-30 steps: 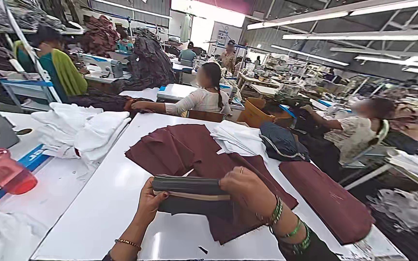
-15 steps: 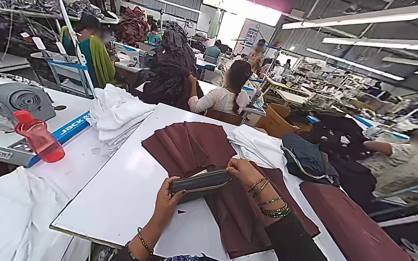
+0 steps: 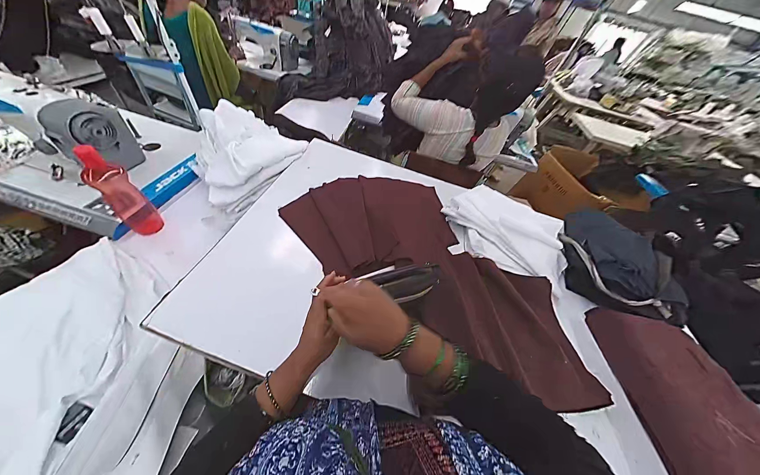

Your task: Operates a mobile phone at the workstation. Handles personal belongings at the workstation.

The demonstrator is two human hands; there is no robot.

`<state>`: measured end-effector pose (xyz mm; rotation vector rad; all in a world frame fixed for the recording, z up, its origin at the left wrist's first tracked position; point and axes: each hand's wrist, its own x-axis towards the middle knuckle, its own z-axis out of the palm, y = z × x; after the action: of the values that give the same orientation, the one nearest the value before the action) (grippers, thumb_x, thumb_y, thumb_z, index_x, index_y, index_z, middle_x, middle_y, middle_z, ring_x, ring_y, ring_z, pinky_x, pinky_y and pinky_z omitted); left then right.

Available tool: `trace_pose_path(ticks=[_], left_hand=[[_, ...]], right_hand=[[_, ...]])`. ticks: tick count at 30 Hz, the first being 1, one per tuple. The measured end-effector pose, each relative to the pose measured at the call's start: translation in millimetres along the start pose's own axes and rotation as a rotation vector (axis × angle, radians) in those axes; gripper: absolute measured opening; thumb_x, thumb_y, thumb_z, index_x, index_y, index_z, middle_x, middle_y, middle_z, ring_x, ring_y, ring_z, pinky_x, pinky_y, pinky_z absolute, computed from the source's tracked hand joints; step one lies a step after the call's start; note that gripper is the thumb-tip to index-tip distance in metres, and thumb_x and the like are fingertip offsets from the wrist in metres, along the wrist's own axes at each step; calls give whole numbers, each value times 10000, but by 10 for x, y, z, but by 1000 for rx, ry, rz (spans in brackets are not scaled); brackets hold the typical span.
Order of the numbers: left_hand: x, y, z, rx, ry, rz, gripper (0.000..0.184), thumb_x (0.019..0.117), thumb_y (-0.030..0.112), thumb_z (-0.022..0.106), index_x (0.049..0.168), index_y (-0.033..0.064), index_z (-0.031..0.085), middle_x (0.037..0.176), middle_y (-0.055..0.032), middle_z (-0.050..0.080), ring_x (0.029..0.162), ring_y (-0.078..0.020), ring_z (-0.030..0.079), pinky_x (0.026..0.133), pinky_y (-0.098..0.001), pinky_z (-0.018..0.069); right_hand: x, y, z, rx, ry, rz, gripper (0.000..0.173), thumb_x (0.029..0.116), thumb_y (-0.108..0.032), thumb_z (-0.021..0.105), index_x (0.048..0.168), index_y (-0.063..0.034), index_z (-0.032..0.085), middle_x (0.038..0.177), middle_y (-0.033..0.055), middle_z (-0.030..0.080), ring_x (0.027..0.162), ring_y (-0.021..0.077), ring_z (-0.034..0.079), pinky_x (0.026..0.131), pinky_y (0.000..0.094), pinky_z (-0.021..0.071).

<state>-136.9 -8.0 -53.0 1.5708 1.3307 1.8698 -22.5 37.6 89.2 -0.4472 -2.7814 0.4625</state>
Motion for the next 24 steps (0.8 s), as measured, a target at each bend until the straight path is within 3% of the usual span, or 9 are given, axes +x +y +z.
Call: trace_pose_path(ticks=[2,5,8,12,14,17,19,21,24], left_hand=[[-19,85,-48,-31,-33,5,755,965,251,653,1440,-221,303,1438,-289,518,1363,-133,516,1154,-264,397],[-15,66,-63,-56,-58,37,772,951,295,698,1438,-182,336,1452,-285,499,1377,-141,496,1161,-271,391],[-16,4,-83,-55,-62,111,702,943,346,721,1404,-99,435,1438,-237,531,1396,-145,484,1179,-304,382],[-44,-3,-64,-42,-93,176,575,957,361,719,1383,67,468,1450,-128,538,1438,-140,441,1217,-342,341],[-70,5,-56,-20,-111,182,599,955,368,719,1401,71,451,1459,-132,525,1445,-140,429,1220,-332,330],[-118,-7,-71,-7,-124,185,689,935,384,741,1447,48,426,1469,-166,517,1442,-152,433,1216,-330,334],[-131,-13,-78,-9,-143,188,707,920,377,762,1465,90,416,1487,-140,507,1450,-143,426,1220,-332,333],[-140,-15,-75,-1,-144,188,716,918,371,764,1470,76,417,1478,-158,515,1444,-155,433,1217,-335,337],[-139,-18,-68,27,-142,178,648,957,365,714,1440,37,433,1456,-179,531,1429,-153,451,1208,-321,343]], right_hand=[[-262,181,-221,-99,44,94,212,942,-26,557,1033,12,745,1017,201,744,1007,399,712,884,581,542],[-542,571,-435,-191,19,267,310,916,57,495,1086,4,749,1083,231,730,1072,449,680,918,619,505],[-662,815,-393,-281,195,168,377,867,81,489,1074,-56,772,1105,179,739,1103,420,680,904,593,525],[-687,756,-450,-158,51,106,316,880,37,500,1038,-12,769,895,206,724,831,402,718,724,560,557],[-685,749,-438,-131,50,76,317,891,24,523,1081,-16,773,869,199,727,789,384,724,694,534,573],[-625,747,-396,-171,44,34,219,921,-70,630,1077,-15,773,1004,196,741,947,392,723,821,522,583],[-529,729,-368,-187,-47,6,186,943,-102,634,1016,4,768,1003,210,733,967,416,710,826,549,567],[-411,647,-336,-221,-201,-17,189,957,-117,643,1039,15,750,1006,227,727,982,434,701,840,581,547],[-333,593,-202,-293,-192,-84,139,941,-70,635,925,31,728,893,220,707,880,420,709,738,559,542]])
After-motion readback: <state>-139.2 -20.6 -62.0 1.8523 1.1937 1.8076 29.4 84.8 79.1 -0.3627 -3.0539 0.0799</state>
